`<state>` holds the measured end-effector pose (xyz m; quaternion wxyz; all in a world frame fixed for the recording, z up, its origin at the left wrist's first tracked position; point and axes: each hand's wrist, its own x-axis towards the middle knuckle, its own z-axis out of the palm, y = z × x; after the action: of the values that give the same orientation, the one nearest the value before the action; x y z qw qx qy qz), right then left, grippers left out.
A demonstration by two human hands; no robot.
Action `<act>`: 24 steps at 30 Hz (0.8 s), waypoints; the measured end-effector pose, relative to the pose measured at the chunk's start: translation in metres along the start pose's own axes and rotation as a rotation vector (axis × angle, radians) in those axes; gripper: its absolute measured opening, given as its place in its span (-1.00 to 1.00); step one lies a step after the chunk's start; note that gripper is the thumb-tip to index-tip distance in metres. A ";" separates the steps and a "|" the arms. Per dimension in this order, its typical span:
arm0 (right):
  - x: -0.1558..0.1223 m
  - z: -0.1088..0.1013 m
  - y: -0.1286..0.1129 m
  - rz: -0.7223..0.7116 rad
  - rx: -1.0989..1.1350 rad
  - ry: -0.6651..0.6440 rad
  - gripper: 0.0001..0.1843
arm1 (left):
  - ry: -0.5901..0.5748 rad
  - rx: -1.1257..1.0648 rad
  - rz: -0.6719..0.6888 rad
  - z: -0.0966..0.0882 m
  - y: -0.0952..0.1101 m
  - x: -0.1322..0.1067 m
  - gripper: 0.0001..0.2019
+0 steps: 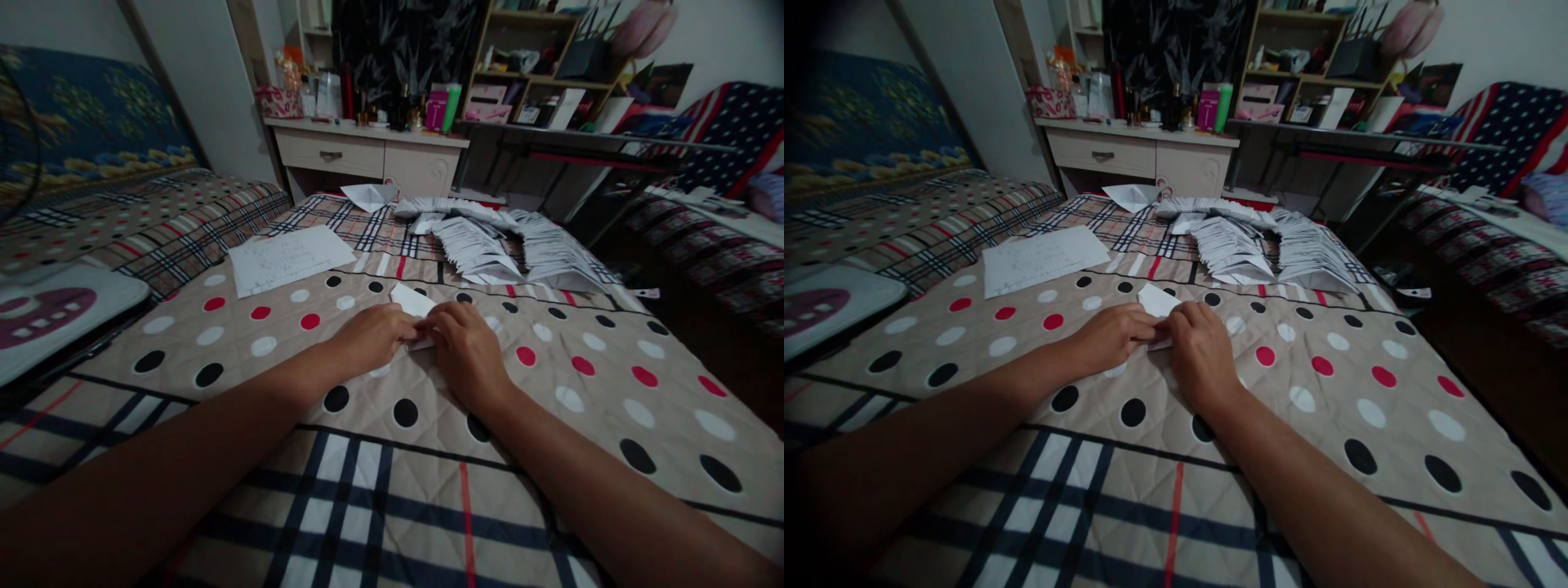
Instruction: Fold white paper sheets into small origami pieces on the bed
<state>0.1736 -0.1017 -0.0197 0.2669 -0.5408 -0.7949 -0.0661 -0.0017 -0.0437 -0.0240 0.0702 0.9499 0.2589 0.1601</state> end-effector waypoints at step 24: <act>-0.029 -0.015 -0.028 -0.094 -0.022 -0.206 -0.65 | 0.083 -0.246 0.001 0.002 -0.003 0.003 -0.60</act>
<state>0.1618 -0.1423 -0.0165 0.1742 -0.5096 -0.8420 -0.0315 -0.0001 -0.0393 -0.0260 0.1754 0.9268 0.2397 0.2297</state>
